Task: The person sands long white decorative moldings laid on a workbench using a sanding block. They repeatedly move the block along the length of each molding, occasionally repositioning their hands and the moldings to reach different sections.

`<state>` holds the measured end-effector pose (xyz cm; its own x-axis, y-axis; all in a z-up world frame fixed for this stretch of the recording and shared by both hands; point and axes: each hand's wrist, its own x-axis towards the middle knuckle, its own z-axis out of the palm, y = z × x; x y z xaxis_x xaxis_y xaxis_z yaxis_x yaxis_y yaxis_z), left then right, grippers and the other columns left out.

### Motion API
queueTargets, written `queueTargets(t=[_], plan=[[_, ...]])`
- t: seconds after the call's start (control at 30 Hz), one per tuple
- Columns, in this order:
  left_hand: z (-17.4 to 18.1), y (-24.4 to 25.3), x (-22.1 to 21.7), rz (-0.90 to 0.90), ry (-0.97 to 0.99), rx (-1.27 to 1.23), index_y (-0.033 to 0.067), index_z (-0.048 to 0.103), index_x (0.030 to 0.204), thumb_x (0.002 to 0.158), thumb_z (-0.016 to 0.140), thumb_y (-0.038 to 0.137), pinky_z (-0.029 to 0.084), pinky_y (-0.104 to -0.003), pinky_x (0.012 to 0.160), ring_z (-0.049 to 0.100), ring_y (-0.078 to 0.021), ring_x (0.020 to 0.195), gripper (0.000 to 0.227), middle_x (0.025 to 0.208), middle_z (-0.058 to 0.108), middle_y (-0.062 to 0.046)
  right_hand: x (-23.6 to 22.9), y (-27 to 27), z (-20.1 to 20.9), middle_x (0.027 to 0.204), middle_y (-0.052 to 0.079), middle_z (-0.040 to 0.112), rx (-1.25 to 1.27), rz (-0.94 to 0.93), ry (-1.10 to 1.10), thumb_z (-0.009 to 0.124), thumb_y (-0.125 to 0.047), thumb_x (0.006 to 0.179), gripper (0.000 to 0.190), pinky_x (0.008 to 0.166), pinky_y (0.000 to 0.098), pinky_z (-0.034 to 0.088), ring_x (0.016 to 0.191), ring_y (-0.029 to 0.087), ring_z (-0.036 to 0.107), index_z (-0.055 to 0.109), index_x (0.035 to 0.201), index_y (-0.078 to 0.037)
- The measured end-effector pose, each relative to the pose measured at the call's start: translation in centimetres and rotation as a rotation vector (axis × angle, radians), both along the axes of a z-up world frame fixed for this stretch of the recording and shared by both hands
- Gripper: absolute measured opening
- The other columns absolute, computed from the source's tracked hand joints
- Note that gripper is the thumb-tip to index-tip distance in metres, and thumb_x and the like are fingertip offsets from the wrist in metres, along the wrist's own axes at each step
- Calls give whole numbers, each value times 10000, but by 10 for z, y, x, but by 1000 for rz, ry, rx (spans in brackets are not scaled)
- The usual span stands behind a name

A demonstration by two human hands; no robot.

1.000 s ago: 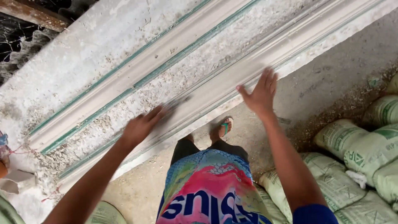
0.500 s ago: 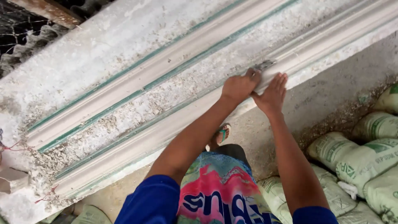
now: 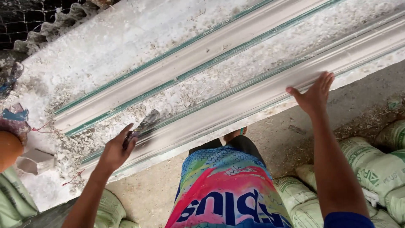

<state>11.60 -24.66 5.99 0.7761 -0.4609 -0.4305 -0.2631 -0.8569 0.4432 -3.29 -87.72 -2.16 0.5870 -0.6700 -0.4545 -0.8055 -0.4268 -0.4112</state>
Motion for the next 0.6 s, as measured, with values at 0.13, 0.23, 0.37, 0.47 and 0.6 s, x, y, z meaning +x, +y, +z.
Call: queueTargets(t=[0.13, 0.23, 0.37, 0.47, 0.6], plan=[[-34, 32, 21, -507, -315, 302, 201, 501, 1501, 1030, 510, 363, 573, -440, 397, 692, -297, 614, 498, 1252, 668, -66, 1, 2, 2, 1673, 199, -215, 26, 2, 89, 610, -803, 734, 1387, 1306, 541, -20, 1564, 368, -189, -164, 1597, -41], [-64, 53, 40, -856, -519, 180, 107, 521, 1461, 940, 687, 147, 616, -357, 472, 738, -244, 725, 549, 1263, 690, -111, 5, 6, 12, 1689, 151, -210, 60, -34, 102, 660, -744, 748, 1375, 1306, 548, 3, 1567, 315, -194, -161, 1607, -52], [-71, 1, 62, -1007, -720, -13, 75, 581, 1369, 883, 739, 12, 498, -286, 388, 671, -151, 700, 515, 1113, 678, -31, 4, 6, 7, 1683, 190, -198, 40, -51, 134, 629, -774, 724, 1383, 1300, 560, 7, 1573, 366, -161, -160, 1594, -43], [-77, -104, 71, -935, -787, -119, 257, 615, 1381, 1031, 583, 242, 579, -284, 567, 682, -147, 765, 353, 1067, 666, 65, 0, 10, 8, 1706, 263, -55, -2, -42, 22, 761, -617, 858, 1292, 1295, 606, 98, 1598, 392, -34, -45, 1638, 25], [-101, -270, 78, -961, -534, -134, 248, 570, 1416, 1075, 516, 327, 622, -472, 679, 730, -266, 902, 354, 1248, 672, 28, -1, 7, 3, 1709, 256, -49, -6, -48, 47, 767, -668, 825, 1341, 1296, 589, 115, 1600, 368, -36, -51, 1633, 24]])
